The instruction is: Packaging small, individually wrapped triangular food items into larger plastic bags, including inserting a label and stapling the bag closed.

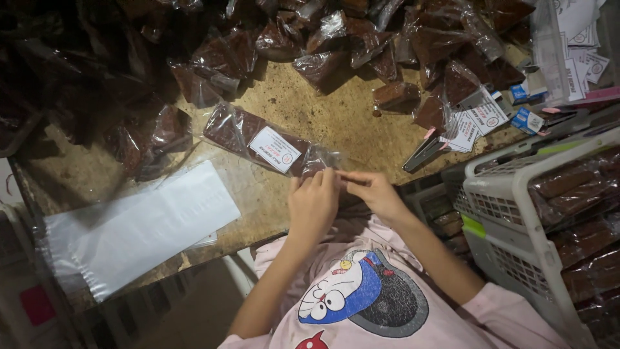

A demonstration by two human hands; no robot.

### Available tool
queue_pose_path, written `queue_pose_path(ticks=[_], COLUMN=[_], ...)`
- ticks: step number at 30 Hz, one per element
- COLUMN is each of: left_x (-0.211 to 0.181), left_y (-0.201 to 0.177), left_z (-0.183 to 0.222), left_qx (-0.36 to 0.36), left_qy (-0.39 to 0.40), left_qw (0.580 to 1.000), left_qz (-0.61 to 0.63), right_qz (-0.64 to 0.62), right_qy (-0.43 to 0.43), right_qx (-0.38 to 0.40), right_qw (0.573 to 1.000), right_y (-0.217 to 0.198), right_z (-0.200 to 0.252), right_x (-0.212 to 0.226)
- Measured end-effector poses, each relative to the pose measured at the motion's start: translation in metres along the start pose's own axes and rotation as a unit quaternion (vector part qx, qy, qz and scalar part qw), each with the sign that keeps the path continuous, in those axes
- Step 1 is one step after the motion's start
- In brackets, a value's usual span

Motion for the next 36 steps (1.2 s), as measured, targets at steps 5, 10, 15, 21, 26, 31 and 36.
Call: queue_pose_path(ticks=[5, 10, 15, 21, 26, 31, 36], left_x=[-0.005, -0.003, -0.022, -0.047, -0.015, 0.043, 0.020], left_y=[-0.002, 0.005, 0.001, 0.002, -0.009, -0.042, -0.009], left_z=[-0.001, -0.008, 0.000, 0.028, 0.025, -0.012, 0.030], left_qx=[0.028, 0.025, 0.045, 0.037, 0.117, 0.003, 0.139], left_qy=[-0.030, 0.034, 0.070, 0.060, 0.061, -0.069, -0.094], left_qw=[0.999, 0.999, 0.992, 0.971, 0.965, 0.983, 0.985], left_qz=[-0.009, -0.006, 0.099, 0.230, 0.227, 0.173, 0.033], right_qz=[0.033, 0.012, 0.010, 0.092, 0.166, 0.225, 0.398], right_qy=[0.006, 0.003, 0.004, -0.072, -0.155, -0.227, -0.174], right_qx=[0.017, 0.045, 0.039, 0.104, 0.161, 0.204, 0.218], right_qw=[0.999, 0.999, 0.999, 0.988, 0.960, 0.925, 0.874], right_y=[-0.003, -0.002, 0.001, 0.032, 0.053, 0.056, 0.031], right_z=[0.013, 0.013, 0.021, 0.028, 0.021, 0.021, 0.005], right_x=[0.012, -0.020, -0.048, -0.011, 0.029, 0.034, -0.023])
Point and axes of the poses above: each hand's wrist, its own z-axis away from the middle knuckle, its own y-axis out of the palm, x = y × z, the point moved 4 cm from there along -z, towards the middle knuckle, and after that the axes turned 8 degrees about -y, right-handed, at the moved point
